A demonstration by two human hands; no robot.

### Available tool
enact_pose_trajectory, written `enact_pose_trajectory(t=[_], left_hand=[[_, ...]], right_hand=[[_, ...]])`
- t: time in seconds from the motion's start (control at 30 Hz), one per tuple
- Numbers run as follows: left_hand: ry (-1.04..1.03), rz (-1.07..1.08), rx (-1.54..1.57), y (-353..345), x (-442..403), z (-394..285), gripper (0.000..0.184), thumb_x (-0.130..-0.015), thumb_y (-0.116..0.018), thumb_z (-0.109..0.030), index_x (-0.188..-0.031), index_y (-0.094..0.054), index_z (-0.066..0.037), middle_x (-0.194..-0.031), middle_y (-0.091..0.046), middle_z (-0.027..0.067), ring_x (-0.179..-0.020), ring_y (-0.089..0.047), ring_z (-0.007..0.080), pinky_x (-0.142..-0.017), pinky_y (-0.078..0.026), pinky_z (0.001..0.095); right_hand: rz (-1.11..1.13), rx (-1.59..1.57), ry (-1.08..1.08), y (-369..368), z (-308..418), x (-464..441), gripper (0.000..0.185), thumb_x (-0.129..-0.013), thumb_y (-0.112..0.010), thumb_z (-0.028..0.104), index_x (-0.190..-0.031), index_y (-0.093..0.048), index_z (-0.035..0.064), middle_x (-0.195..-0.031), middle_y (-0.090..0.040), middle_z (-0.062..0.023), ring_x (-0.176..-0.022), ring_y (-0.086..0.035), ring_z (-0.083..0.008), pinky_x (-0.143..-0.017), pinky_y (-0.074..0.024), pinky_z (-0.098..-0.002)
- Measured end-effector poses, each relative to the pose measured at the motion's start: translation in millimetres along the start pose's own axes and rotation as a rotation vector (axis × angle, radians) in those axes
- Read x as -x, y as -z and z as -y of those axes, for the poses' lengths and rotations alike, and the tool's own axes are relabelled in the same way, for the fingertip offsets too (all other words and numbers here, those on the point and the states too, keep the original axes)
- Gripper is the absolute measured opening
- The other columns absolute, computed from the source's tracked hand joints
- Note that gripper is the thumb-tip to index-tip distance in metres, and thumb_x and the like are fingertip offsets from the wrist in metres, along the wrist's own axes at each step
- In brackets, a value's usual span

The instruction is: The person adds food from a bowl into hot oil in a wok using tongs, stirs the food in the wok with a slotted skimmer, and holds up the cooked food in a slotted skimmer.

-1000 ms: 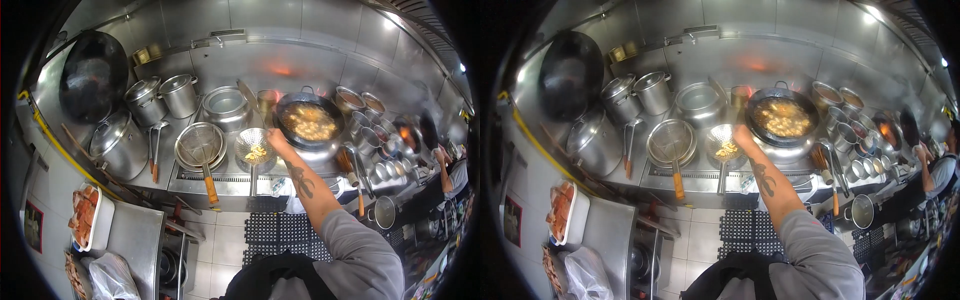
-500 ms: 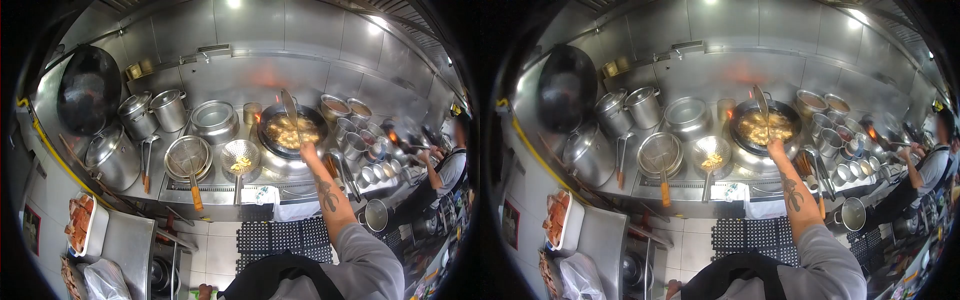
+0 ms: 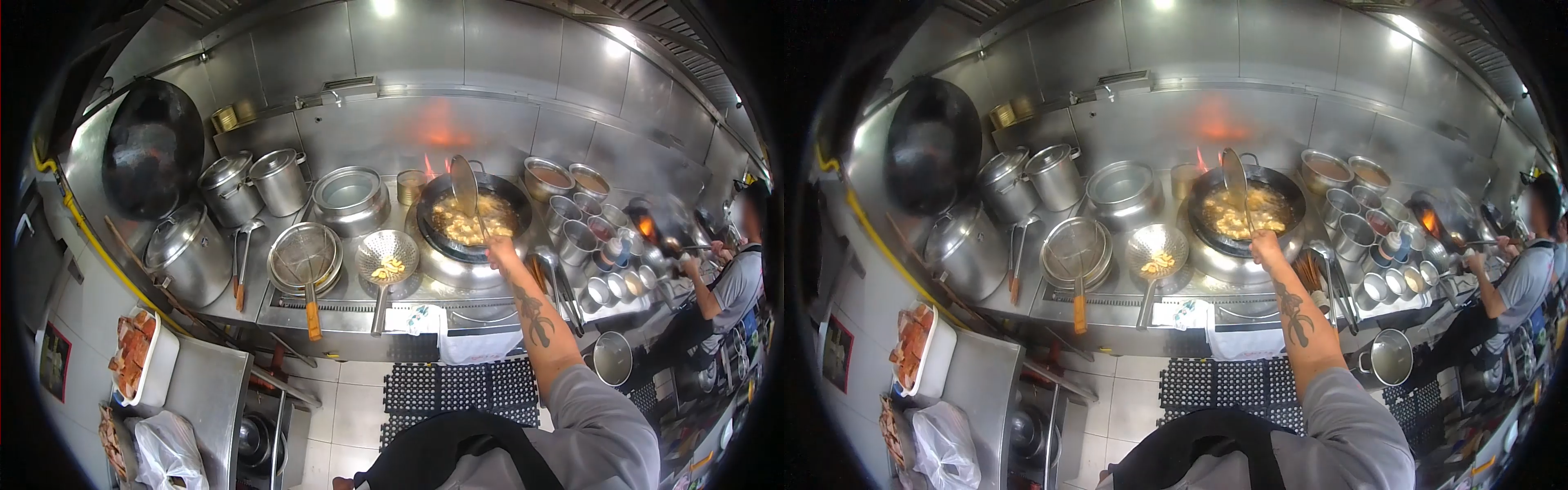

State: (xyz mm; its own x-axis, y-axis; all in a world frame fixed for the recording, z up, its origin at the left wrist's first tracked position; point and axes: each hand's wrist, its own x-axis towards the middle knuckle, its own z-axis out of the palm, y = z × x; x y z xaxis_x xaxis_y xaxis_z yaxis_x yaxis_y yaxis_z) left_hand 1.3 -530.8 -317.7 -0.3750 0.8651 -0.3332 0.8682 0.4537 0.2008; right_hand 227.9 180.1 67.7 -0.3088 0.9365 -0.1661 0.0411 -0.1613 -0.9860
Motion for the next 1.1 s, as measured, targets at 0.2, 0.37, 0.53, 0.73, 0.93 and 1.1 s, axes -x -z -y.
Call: enact_pose_trajectory(t=[0.2, 0.37, 0.53, 0.73, 0.93, 1.1], left_hand=[[0.139, 0.004, 0.109, 9, 14, -9, 0.023, -0.078, -0.058, -0.026, -0.075, -0.064, -0.003, -0.070, -0.064, 0.0149, -0.065, -0.064, 0.0295, -0.056, -0.048, 0.0416], [0.233, 0.005, 0.200, 21, 12, -16, 0.023, -0.077, -0.058, -0.024, -0.077, -0.063, -0.002, -0.071, -0.064, 0.0155, -0.065, -0.064, 0.0297, -0.056, -0.048, 0.0416], [0.307, 0.018, 0.278, 39, 4, -22, 0.023, -0.077, -0.058, -0.022, -0.079, -0.063, 0.000, -0.073, -0.064, 0.0162, -0.065, -0.064, 0.0298, -0.056, -0.048, 0.0416], [0.444, 0.025, 0.396, 33, 7, -19, 0.023, -0.076, -0.058, -0.020, -0.081, -0.062, 0.002, -0.074, -0.064, 0.0169, -0.065, -0.065, 0.0300, -0.056, -0.049, 0.0416], [0.589, 0.033, 0.517, 28, 19, -25, 0.023, -0.076, -0.058, -0.018, -0.083, -0.061, 0.004, -0.075, -0.065, 0.0176, -0.065, -0.065, 0.0302, -0.056, -0.049, 0.0415], [0.679, 0.039, 0.596, 30, 14, -28, 0.024, -0.076, -0.058, -0.016, -0.085, -0.061, 0.006, -0.076, -0.065, 0.0182, -0.065, -0.065, 0.0304, -0.056, -0.050, 0.0415]], right_hand=[[-0.029, 0.006, 0.024, 2, 1, 5, 0.018, -0.091, -0.043, 0.016, -0.076, -0.047, 0.0071, -0.057, -0.044, -0.0033, -0.038, -0.035, -0.0103, -0.032, -0.0246, -0.0267], [-0.009, 0.006, 0.001, 5, 12, 23, 0.014, -0.091, -0.042, 0.013, -0.079, -0.047, 0.0075, -0.058, -0.044, -0.0037, -0.039, -0.035, -0.0102, -0.032, -0.0248, -0.0272], [-0.012, -0.124, -0.052, -14, 3, -8, 0.010, -0.090, -0.041, 0.011, -0.083, -0.046, 0.0066, -0.062, -0.045, -0.0058, -0.040, -0.035, -0.0108, -0.034, -0.0257, -0.0271], [0.003, -0.322, -0.209, -43, 9, -18, 0.007, -0.091, -0.041, 0.010, -0.088, -0.047, 0.0070, -0.065, -0.047, -0.0042, -0.045, -0.036, -0.0097, -0.036, -0.0272, -0.0236], [0.142, -0.527, -0.242, -38, -12, -30, 0.007, -0.091, -0.045, 0.014, -0.094, -0.045, 0.0074, -0.068, -0.048, -0.0049, -0.044, -0.034, -0.0095, -0.036, -0.0264, -0.0228], [0.229, -0.537, -0.246, -17, -13, -15, 0.009, -0.091, -0.045, 0.012, -0.098, -0.045, 0.0063, -0.067, -0.049, -0.0055, -0.044, -0.034, -0.0097, -0.035, -0.0259, -0.0220]])
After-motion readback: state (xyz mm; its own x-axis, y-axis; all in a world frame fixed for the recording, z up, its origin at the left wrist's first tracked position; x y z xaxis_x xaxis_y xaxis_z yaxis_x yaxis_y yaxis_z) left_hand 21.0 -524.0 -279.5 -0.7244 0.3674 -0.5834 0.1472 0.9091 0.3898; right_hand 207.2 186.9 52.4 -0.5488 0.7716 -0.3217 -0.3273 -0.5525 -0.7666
